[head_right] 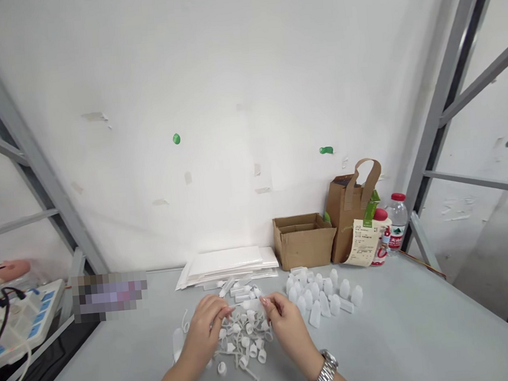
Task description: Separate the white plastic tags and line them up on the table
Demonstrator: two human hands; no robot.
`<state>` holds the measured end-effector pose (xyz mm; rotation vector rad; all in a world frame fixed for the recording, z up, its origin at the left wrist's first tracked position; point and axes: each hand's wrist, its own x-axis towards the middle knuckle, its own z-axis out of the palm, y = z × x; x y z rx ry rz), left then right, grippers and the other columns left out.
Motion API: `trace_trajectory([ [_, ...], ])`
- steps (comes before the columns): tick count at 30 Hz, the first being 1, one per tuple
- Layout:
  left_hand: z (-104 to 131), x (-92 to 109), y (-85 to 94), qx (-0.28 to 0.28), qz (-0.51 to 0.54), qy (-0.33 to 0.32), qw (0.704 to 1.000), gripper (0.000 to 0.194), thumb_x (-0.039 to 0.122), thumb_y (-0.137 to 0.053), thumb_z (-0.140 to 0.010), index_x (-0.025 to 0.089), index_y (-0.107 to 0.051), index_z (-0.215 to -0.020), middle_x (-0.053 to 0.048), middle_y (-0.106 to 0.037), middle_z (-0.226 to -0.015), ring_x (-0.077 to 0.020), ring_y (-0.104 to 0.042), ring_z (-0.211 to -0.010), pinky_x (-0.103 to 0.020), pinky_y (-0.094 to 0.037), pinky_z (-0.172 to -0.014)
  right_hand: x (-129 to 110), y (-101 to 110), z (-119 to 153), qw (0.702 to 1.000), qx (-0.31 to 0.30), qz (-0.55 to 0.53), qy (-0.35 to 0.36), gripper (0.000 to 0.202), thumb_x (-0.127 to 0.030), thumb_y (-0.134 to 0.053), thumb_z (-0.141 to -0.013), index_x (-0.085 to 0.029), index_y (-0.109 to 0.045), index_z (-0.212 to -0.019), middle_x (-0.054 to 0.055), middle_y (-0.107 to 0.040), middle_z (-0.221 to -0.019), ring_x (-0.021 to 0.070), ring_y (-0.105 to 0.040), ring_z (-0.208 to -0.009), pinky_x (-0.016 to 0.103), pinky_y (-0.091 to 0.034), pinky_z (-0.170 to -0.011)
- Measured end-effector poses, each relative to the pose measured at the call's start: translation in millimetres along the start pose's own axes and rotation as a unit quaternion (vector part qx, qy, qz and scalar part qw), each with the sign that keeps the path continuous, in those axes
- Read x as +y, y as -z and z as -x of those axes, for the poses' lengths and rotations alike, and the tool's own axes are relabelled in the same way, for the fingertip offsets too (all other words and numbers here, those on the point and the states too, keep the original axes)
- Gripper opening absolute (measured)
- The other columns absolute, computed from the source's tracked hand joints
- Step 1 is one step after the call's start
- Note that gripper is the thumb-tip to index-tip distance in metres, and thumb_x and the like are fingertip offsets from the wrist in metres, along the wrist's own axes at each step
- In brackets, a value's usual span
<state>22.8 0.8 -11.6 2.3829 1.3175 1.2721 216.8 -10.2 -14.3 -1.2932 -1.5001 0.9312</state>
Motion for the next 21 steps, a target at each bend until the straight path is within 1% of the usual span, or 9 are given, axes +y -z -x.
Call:
trace_trajectory([
  [2,0.4,-3.1,4.3,0.007,-0.021,-0.012,1.0,0.032,0.024,-0.031,-0.088,0.021,-0.052,-0.064,-0.002,-0.057,-0.067,-0.0168,-0.05,-0.069,-0.032,-0.04,-0.07,-0.6,2.5,-1.0,1.0,0.008,-0.006,-0.004,0.036,-0.052,-0.042,-0.08,-0.019,-0.051,-0.068,-0.004,-0.042,-0.053,0.0127,-0.042,-0.052,0.025,-0.036,-0.053],
  [4,0.4,-3.5,8.7,-0.01,-0.03,0.003,1.0,0.029,0.026,-0.032,-0.089,0.022,-0.054,-0.07,-0.002,-0.059,-0.071,-0.0173,-0.051,-0.074,-0.032,-0.04,-0.074,-1.0,3.1,-0.8,1.0,-0.003,-0.015,0.002,0.036,-0.052,-0.043,-0.08,-0.018,-0.053,-0.073,-0.004,-0.045,-0.056,0.013,-0.044,-0.055,0.025,-0.037,-0.054],
  [7,1.0,1.1,11.8,-0.05,-0.019,0.033,0.998,0.022,0.031,-0.036,-0.088,0.024,-0.057,-0.088,-0.003,-0.062,-0.088,-0.0192,-0.052,-0.088,-0.035,-0.04,-0.081,-0.7,-0.4,1.7,0.998,-0.05,-0.025,0.016,0.037,-0.053,-0.045,-0.08,-0.018,-0.055,-0.078,-0.003,-0.046,-0.06,0.0129,-0.045,-0.057,0.024,-0.037,-0.055],
  [9,2.5,6.4,10.6,-0.083,0.003,0.03,0.996,0.021,0.034,-0.04,-0.086,0.025,-0.057,-0.095,-0.003,-0.061,-0.096,-0.0202,-0.052,-0.094,-0.035,-0.04,-0.084,0.4,-4.5,3.7,0.996,-0.084,-0.032,0.019,0.038,-0.053,-0.044,-0.08,-0.018,-0.056,-0.079,-0.003,-0.047,-0.059,0.0127,-0.045,-0.056,0.024,-0.037,-0.055],
  [10,3.5,9.2,9.2,-0.102,0.016,0.023,0.994,0.021,0.035,-0.041,-0.086,0.025,-0.057,-0.095,-0.003,-0.062,-0.095,-0.0204,-0.052,-0.093,-0.035,-0.04,-0.084,1.1,-6.6,4.5,0.995,-0.094,-0.035,0.019,0.038,-0.054,-0.043,-0.081,-0.018,-0.056,-0.08,-0.003,-0.048,-0.058,0.0127,-0.045,-0.055,0.024,-0.038,-0.055],
  [12,5.6,13.9,5.2,-0.129,0.038,0.018,0.991,0.022,0.036,-0.04,-0.086,0.023,-0.057,-0.09,-0.004,-0.062,-0.088,-0.0201,-0.053,-0.087,-0.034,-0.041,-0.081,2.7,-10.3,5.5,0.994,-0.096,-0.038,0.015,0.039,-0.054,-0.042,-0.081,-0.017,-0.055,-0.077,-0.003,-0.048,-0.056,0.0126,-0.046,-0.054,0.024,-0.038,-0.054],
  [16,7.6,17.0,-2.6,-0.138,0.049,0.052,0.988,0.029,0.038,-0.036,-0.087,0.02,-0.056,-0.076,-0.004,-0.06,-0.076,-0.0193,-0.052,-0.076,-0.032,-0.041,-0.073,3.0,-12.8,7.7,0.995,-0.092,-0.027,0.012,0.038,-0.051,-0.04,-0.084,-0.018,-0.051,-0.068,-0.004,-0.048,-0.052,0.0117,-0.046,-0.05,0.024,-0.037,-0.052],
  [18,7.4,16.6,-5.0,-0.141,0.066,0.079,0.985,0.036,0.039,-0.032,-0.088,0.02,-0.053,-0.066,-0.002,-0.057,-0.068,-0.0183,-0.051,-0.07,-0.03,-0.04,-0.069,0.3,-10.8,9.9,0.995,-0.093,-0.013,0.035,0.033,-0.046,-0.042,-0.085,-0.017,-0.054,-0.075,-0.003,-0.051,-0.056,0.0127,-0.048,-0.054,0.024,-0.039,-0.055],
  [21,6.4,16.4,-5.8,-0.148,0.111,0.122,0.975,0.041,0.04,-0.028,-0.089,0.02,-0.047,-0.059,0.0,-0.052,-0.061,-0.0168,-0.05,-0.066,-0.028,-0.039,-0.065,-5.1,-5.8,12.6,0.992,-0.077,0.021,0.094,0.025,-0.039,-0.047,-0.083,-0.019,-0.058,-0.092,0.0,-0.057,-0.072,0.0152,-0.053,-0.068,0.026,-0.042,-0.066],
])
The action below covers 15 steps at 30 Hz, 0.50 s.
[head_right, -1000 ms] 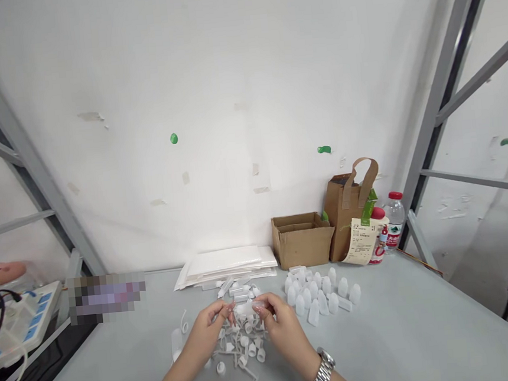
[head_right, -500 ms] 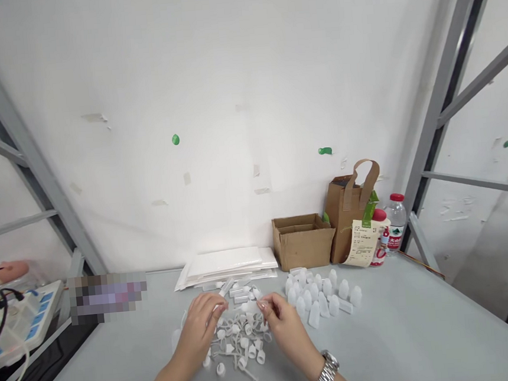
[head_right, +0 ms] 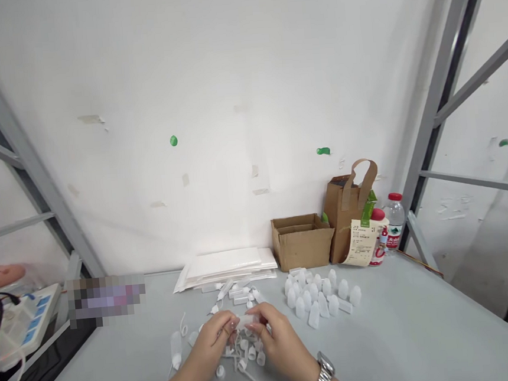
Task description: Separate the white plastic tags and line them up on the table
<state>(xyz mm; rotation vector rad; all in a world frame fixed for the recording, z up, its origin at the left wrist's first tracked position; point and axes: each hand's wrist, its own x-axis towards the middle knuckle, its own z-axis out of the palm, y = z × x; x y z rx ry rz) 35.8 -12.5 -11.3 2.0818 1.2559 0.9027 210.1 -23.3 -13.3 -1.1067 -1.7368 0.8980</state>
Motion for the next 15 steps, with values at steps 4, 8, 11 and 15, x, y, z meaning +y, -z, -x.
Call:
trace_trajectory([
  [4,0.2,1.4,1.3,0.004,0.031,0.016,0.999,0.038,0.044,-0.03,-0.088,0.02,-0.048,-0.064,0.0,-0.053,-0.064,-0.0169,-0.051,-0.068,-0.027,-0.039,-0.067,-1.2,1.1,-1.5,1.0,-0.012,-0.012,-0.017,0.029,-0.041,-0.046,-0.084,-0.019,-0.059,-0.097,0.002,-0.06,-0.075,0.0162,-0.056,-0.07,0.027,-0.043,-0.067],
  [8,0.9,-0.5,0.1,0.005,0.012,-0.002,1.0,0.037,0.044,-0.03,-0.087,0.02,-0.047,-0.065,-0.001,-0.051,-0.067,-0.0171,-0.049,-0.069,-0.027,-0.038,-0.067,3.0,-3.9,-3.4,0.995,-0.048,-0.055,-0.074,0.037,-0.046,-0.036,-0.087,-0.016,-0.058,-0.083,-0.001,-0.056,-0.058,0.0144,-0.054,-0.054,0.026,-0.043,-0.057],
  [11,1.0,-1.5,-1.9,-0.009,0.027,0.01,1.0,0.04,0.046,-0.029,-0.087,0.02,-0.043,-0.06,0.001,-0.048,-0.062,-0.0159,-0.047,-0.065,-0.026,-0.036,-0.063,2.6,-3.8,-1.0,0.998,-0.031,-0.022,-0.044,0.03,-0.042,-0.041,-0.086,-0.018,-0.058,-0.085,0.0,-0.059,-0.065,0.0153,-0.055,-0.061,0.027,-0.044,-0.062],
  [15,0.3,1.6,-3.1,-0.032,0.124,0.067,0.989,0.042,0.052,-0.031,-0.083,0.021,-0.037,-0.057,0.004,-0.04,-0.054,-0.0137,-0.043,-0.056,-0.024,-0.034,-0.056,-2.2,0.8,3.6,0.999,-0.008,0.024,0.04,0.021,-0.032,-0.044,-0.086,-0.021,-0.058,-0.096,0.005,-0.061,-0.087,0.0182,-0.056,-0.082,0.029,-0.044,-0.075],
])
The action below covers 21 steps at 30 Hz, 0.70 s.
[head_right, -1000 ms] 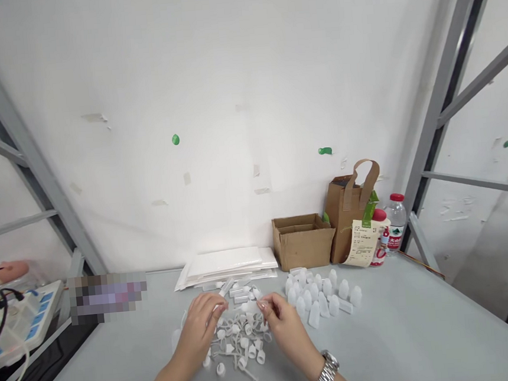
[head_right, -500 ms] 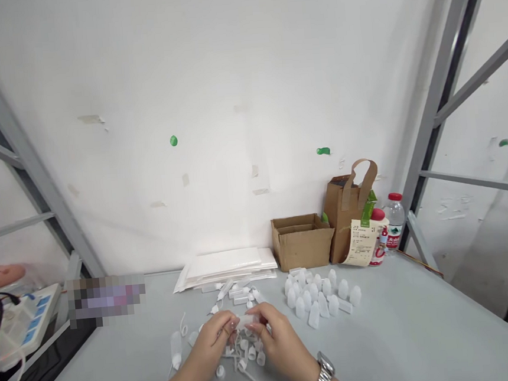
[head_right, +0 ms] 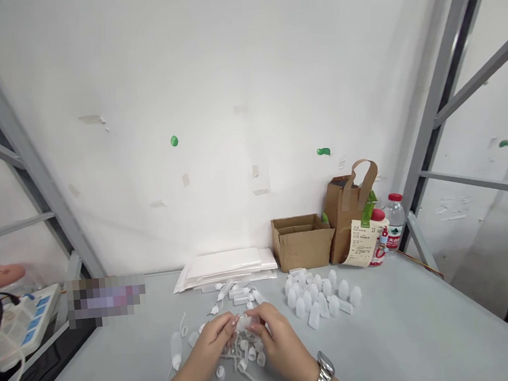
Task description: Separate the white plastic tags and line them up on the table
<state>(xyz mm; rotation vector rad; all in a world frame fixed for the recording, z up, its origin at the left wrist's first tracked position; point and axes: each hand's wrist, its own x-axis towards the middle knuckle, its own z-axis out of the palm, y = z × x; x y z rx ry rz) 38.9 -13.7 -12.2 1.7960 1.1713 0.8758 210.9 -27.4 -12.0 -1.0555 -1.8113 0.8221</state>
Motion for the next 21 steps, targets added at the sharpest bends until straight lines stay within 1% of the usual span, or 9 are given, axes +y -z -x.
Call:
trace_trajectory([
  [3,-0.1,4.1,1.3,0.0,0.052,0.031,0.998,0.042,0.055,-0.032,-0.081,0.021,-0.037,-0.057,0.005,-0.038,-0.051,-0.0132,-0.042,-0.052,-0.024,-0.034,-0.054,-1.9,1.0,-0.2,1.0,0.006,0.002,0.027,0.021,-0.032,-0.045,-0.085,-0.022,-0.059,-0.096,0.006,-0.06,-0.091,0.019,-0.055,-0.087,0.03,-0.043,-0.079],
  [5,0.4,6.8,3.7,0.007,0.043,0.021,0.999,0.04,0.053,-0.034,-0.081,0.021,-0.041,-0.059,0.005,-0.041,-0.052,-0.014,-0.045,-0.054,-0.025,-0.036,-0.057,-0.9,-0.3,-1.9,1.0,0.004,-0.013,-0.007,0.024,-0.036,-0.046,-0.085,-0.022,-0.06,-0.099,0.005,-0.061,-0.089,0.0188,-0.056,-0.084,0.03,-0.044,-0.078],
  [7,1.2,8.7,6.0,0.013,0.016,-0.003,1.0,0.037,0.05,-0.037,-0.081,0.02,-0.046,-0.062,0.003,-0.047,-0.056,-0.0149,-0.048,-0.059,-0.025,-0.037,-0.062,1.5,-2.4,-3.8,0.997,-0.016,-0.046,-0.064,0.032,-0.042,-0.043,-0.085,-0.02,-0.059,-0.104,0.004,-0.062,-0.079,0.0179,-0.058,-0.074,0.03,-0.046,-0.071],
  [9,1.9,9.2,6.9,0.012,-0.007,-0.017,1.0,0.035,0.048,-0.038,-0.082,0.02,-0.048,-0.064,0.002,-0.049,-0.059,-0.0153,-0.049,-0.062,-0.025,-0.037,-0.063,3.8,-4.1,-4.5,0.992,-0.037,-0.071,-0.1,0.037,-0.044,-0.039,-0.086,-0.018,-0.059,-0.103,0.002,-0.061,-0.067,0.0168,-0.057,-0.063,0.029,-0.046,-0.064],
  [11,1.8,8.3,6.1,0.011,-0.013,-0.012,1.0,0.037,0.049,-0.035,-0.082,0.02,-0.045,-0.061,0.002,-0.048,-0.058,-0.0151,-0.047,-0.061,-0.024,-0.037,-0.061,4.1,-4.3,-3.5,0.993,-0.035,-0.064,-0.093,0.034,-0.042,-0.041,-0.086,-0.018,-0.061,-0.099,0.002,-0.061,-0.067,0.0168,-0.057,-0.063,0.029,-0.046,-0.064],
  [15,0.0,5.5,2.8,-0.001,0.036,0.027,0.999,0.042,0.056,-0.033,-0.079,0.021,-0.037,-0.055,0.004,-0.04,-0.05,-0.0139,-0.043,-0.053,-0.024,-0.035,-0.055,-0.9,-0.8,-0.4,1.0,-0.008,-0.012,-0.01,0.024,-0.034,-0.046,-0.084,-0.022,-0.061,-0.1,0.005,-0.062,-0.09,0.0187,-0.057,-0.083,0.03,-0.044,-0.077],
  [17,-0.4,5.4,2.8,-0.003,0.049,0.032,0.998,0.043,0.058,-0.033,-0.078,0.022,-0.037,-0.056,0.005,-0.04,-0.049,-0.014,-0.043,-0.052,-0.025,-0.036,-0.055,-3.3,0.7,-0.8,1.0,-0.005,-0.002,0.014,0.023,-0.034,-0.046,-0.085,-0.023,-0.061,-0.099,0.005,-0.061,-0.093,0.0191,-0.056,-0.087,0.031,-0.043,-0.081],
  [19,0.0,6.0,3.8,0.001,0.036,0.016,0.999,0.041,0.056,-0.033,-0.079,0.021,-0.039,-0.058,0.004,-0.043,-0.052,-0.0148,-0.045,-0.055,-0.025,-0.037,-0.058,-3.4,0.4,-2.5,1.0,-0.005,-0.01,-0.006,0.026,-0.037,-0.046,-0.085,-0.023,-0.062,-0.099,0.005,-0.062,-0.09,0.0189,-0.056,-0.085,0.03,-0.043,-0.079],
  [21,0.7,6.1,4.4,0.009,0.009,-0.007,1.0,0.038,0.052,-0.034,-0.081,0.021,-0.043,-0.061,0.002,-0.047,-0.056,-0.0156,-0.047,-0.06,-0.025,-0.037,-0.062,-1.5,-1.6,-4.2,0.998,-0.023,-0.032,-0.055,0.032,-0.042,-0.042,-0.086,-0.021,-0.062,-0.1,0.004,-0.063,-0.078,0.0179,-0.058,-0.073,0.029,-0.045,-0.07],
])
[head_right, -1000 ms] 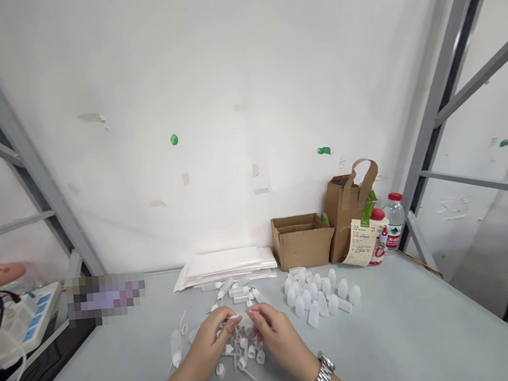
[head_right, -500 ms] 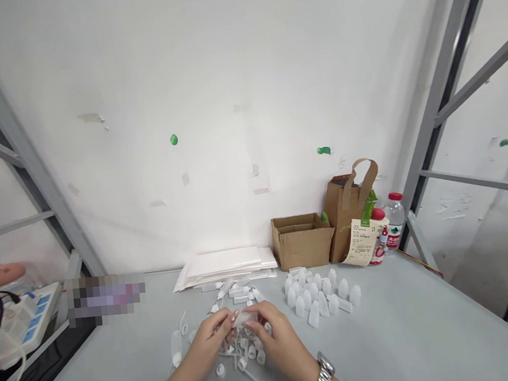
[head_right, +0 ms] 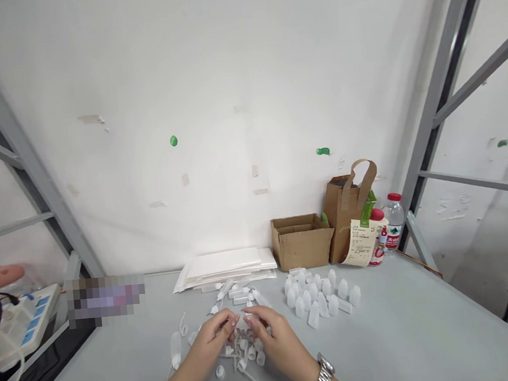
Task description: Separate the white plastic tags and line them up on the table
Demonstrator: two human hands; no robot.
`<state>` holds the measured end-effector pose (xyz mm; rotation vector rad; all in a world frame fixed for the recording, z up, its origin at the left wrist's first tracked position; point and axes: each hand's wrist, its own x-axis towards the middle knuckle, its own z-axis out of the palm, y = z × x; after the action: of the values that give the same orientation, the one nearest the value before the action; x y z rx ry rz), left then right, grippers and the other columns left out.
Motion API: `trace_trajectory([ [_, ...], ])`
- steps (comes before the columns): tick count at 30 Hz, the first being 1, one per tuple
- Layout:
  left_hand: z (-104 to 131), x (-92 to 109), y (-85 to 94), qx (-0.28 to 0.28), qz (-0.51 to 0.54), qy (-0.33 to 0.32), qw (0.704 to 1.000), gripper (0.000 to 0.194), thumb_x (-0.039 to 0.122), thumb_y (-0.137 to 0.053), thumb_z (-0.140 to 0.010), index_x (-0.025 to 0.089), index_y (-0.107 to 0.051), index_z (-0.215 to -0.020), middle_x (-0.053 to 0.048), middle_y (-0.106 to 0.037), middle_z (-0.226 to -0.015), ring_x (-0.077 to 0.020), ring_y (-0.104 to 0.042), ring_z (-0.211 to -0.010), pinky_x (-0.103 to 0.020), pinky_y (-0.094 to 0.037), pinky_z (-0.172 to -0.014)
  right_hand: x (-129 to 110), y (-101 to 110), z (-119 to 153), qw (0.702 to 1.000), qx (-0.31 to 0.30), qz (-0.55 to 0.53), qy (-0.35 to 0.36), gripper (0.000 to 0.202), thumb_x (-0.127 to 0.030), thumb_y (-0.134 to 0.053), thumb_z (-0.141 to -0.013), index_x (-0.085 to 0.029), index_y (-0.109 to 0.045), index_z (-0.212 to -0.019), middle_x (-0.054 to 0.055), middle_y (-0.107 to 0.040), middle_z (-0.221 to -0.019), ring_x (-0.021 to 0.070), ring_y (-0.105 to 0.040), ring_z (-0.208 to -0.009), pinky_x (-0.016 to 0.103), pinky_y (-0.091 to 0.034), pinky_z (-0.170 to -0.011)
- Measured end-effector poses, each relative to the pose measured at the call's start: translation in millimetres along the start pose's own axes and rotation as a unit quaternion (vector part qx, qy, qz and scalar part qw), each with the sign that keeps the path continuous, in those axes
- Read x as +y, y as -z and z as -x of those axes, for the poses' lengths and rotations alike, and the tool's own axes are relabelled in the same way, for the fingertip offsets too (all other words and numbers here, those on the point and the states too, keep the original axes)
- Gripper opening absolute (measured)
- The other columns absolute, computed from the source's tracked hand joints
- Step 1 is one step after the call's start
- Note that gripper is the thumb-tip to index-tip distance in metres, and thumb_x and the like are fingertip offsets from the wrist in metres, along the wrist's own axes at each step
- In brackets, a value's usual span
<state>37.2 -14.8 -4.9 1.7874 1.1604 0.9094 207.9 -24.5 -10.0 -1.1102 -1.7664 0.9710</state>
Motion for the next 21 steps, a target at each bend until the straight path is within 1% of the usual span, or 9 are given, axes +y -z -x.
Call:
trace_trajectory([
  [2,0.3,-1.4,-0.8,0.005,-0.021,-0.011,1.0,0.038,0.05,-0.034,-0.082,0.02,-0.044,-0.06,0.002,-0.047,-0.058,-0.0153,-0.047,-0.061,-0.025,-0.036,-0.061,2.5,-2.5,-0.4,0.999,-0.025,-0.013,-0.037,0.038,-0.044,-0.037,-0.087,-0.018,-0.062,-0.097,0.002,-0.061,-0.065,0.0167,-0.057,-0.061,0.028,-0.045,-0.061],
  [4,-0.5,-4.4,-3.0,0.011,-0.014,0.005,1.0,0.041,0.051,-0.034,-0.082,0.02,-0.04,-0.056,0.003,-0.043,-0.053,-0.0136,-0.044,-0.056,-0.024,-0.034,-0.056,4.0,-4.2,1.3,0.999,-0.026,0.005,-0.029,0.034,-0.042,-0.039,-0.087,-0.018,-0.062,-0.095,0.002,-0.061,-0.065,0.0166,-0.056,-0.061,0.027,-0.045,-0.061],
  [6,-2.4,-8.0,-5.3,0.012,0.022,0.04,0.999,0.044,0.055,-0.034,-0.08,0.02,-0.038,-0.054,0.006,-0.037,-0.049,-0.0116,-0.039,-0.05,-0.023,-0.032,-0.051,3.7,-4.2,4.2,0.999,-0.006,0.042,0.023,0.025,-0.034,-0.043,-0.086,-0.019,-0.059,-0.097,0.005,-0.062,-0.081,0.0182,-0.057,-0.075,0.029,-0.045,-0.071],
  [8,-5.3,-11.4,-5.5,0.015,0.063,0.073,0.995,0.047,0.061,-0.035,-0.076,0.02,-0.038,-0.054,0.007,-0.035,-0.046,-0.0103,-0.036,-0.045,-0.023,-0.03,-0.048,2.1,-1.8,6.4,0.993,0.005,0.073,0.091,0.022,-0.026,-0.043,-0.086,-0.02,-0.057,-0.102,0.007,-0.058,-0.095,0.0194,-0.055,-0.089,0.031,-0.043,-0.081],
  [11,-9.6,-14.6,-0.2,0.029,0.094,0.108,0.989,0.051,0.069,-0.037,-0.069,0.021,-0.038,-0.051,0.008,-0.034,-0.043,-0.01,-0.035,-0.042,-0.023,-0.031,-0.046,0.4,5.0,6.0,0.985,0.022,0.099,0.14,0.024,-0.021,-0.037,-0.088,-0.022,-0.054,-0.105,0.008,-0.055,-0.096,0.0196,-0.053,-0.093,0.032,-0.043,-0.083],
  [13,-11.2,-14.8,5.5,0.048,0.084,0.109,0.989,0.052,0.068,-0.036,-0.069,0.02,-0.042,-0.052,0.008,-0.033,-0.042,-0.0103,-0.036,-0.042,-0.023,-0.032,-0.047,0.7,9.9,3.6,0.983,0.058,0.109,0.134,0.023,-0.024,-0.039,-0.088,-0.022,-0.053,-0.105,0.008,-0.056,-0.096,0.0202,-0.052,-0.093,0.034,-0.043,-0.083],
  [15,-11.3,-13.8,10.3,0.065,0.036,0.093,0.993,0.048,0.063,-0.039,-0.071,0.018,-0.05,-0.057,0.008,-0.034,-0.044,-0.0108,-0.037,-0.044,-0.023,-0.032,-0.048,2.3,13.5,0.9,0.983,0.098,0.114,0.104,0.021,-0.029,-0.042,-0.087,-0.021,-0.053,-0.103,0.007,-0.057,-0.095,0.0205,-0.053,-0.091,0.035,-0.043,-0.082],
  [19,-9.7,-12.3,13.2,0.066,-0.07,0.095,0.991,0.038,0.049,-0.049,-0.07,0.016,-0.066,-0.082,0.007,-0.036,-0.048,-0.0121,-0.037,-0.049,-0.023,-0.029,-0.051,9.1,15.7,-3.6,0.983,0.145,0.11,0.029,0.019,-0.035,-0.047,-0.084,-0.02,-0.055,-0.092,0.004,-0.059,-0.082,0.0181,-0.055,-0.076,0.032,-0.047,-0.072],
  [21,-9.7,-13.6,12.8,0.064,-0.078,0.103,0.99,0.043,0.045,-0.049,-0.07,0.016,-0.067,-0.096,0.007,-0.038,-0.048,-0.0128,-0.037,-0.05,-0.024,-0.031,-0.052,14.0,16.0,-5.8,0.984,0.151,0.095,0.016,0.022,-0.034,-0.046,-0.083,-0.021,-0.054,-0.1,0.003,-0.059,-0.083,0.0167,-0.056,-0.073,0.031,-0.048,-0.071],
])
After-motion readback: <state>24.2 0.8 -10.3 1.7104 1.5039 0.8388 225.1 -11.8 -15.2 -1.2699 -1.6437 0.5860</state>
